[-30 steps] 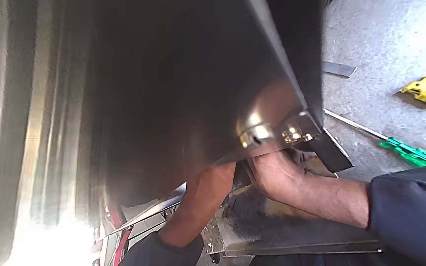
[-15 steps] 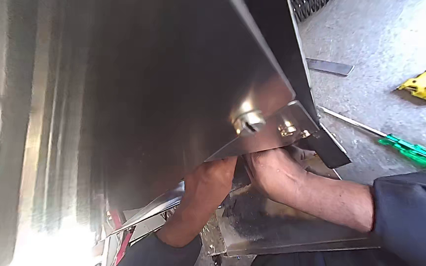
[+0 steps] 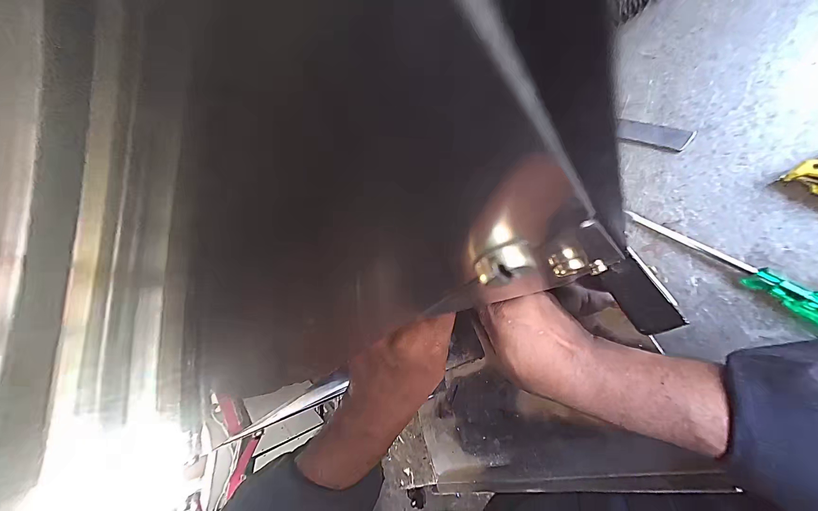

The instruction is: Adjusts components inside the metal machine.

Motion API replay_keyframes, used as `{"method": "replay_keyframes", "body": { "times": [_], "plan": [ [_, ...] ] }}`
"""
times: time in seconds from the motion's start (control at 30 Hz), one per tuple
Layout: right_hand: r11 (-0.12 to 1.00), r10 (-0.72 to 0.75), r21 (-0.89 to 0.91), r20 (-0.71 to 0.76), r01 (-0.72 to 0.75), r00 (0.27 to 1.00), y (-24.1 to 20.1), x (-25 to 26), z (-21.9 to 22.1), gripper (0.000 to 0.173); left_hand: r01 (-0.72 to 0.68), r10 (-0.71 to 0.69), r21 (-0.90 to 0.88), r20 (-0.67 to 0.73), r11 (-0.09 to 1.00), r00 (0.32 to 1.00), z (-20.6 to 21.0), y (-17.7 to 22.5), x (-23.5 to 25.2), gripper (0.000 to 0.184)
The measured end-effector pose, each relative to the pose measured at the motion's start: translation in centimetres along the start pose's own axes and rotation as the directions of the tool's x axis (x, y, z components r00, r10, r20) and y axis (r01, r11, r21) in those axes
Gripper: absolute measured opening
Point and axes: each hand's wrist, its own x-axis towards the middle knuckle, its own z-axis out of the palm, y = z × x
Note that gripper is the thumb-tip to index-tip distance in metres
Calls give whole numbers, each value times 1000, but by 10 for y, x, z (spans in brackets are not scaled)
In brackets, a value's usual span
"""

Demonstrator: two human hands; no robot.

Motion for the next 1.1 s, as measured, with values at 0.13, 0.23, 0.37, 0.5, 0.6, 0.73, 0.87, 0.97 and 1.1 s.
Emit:
{"method": "replay_keyframes", "body": {
  "times": [0.13, 0.23, 0.37, 0.5, 0.6, 0.73, 0.87, 0.97, 1.1],
  "plan": [
    [996, -86, 19, -65, 88, 994, -11, 0, 2, 29, 21, -21, 25, -6, 999, 1000, -14, -10, -5, 25],
    [985, -168, -6, -198, 171, 966, -23, 3, 2, 27, 38, -37, 23, -41, 999, 998, -33, -20, -6, 20],
    [979, -199, -34, -328, 199, 923, -16, 8, 9, 22, 56, -53, 48, -54, 997, 997, -24, -19, -3, 17],
    [991, -137, -36, -239, 133, 961, -7, 4, 15, 24, 67, -66, -17, 57, 998, 996, -30, -3, 4, 19],
    [999, -24, -31, -70, 22, 997, -1, 3, 10, 29, 25, -23, -31, 59, 999, 998, -7, -2, 2, 20],
    [999, -37, 14, -55, 38, 998, -11, 5, 2, 30, 34, -34, -30, 10, 999, 999, -8, -11, -1, 20],
    [988, -146, 17, -182, 152, 972, -29, 10, -4, 23, 95, -95, -29, -23, 995, 995, -30, -24, -4, 18],
    [995, -95, 1, -129, 96, 987, -16, 6, -2, 24, 43, -43, -9, 8, 999, 999, -21, -15, -1, 21],
    [1000, 6, 21, 113, -9, 994, -10, 0, -9, 36, 33, -33, 3, 47, 999, 998, -4, -3, -5, 27]
  ]
}}
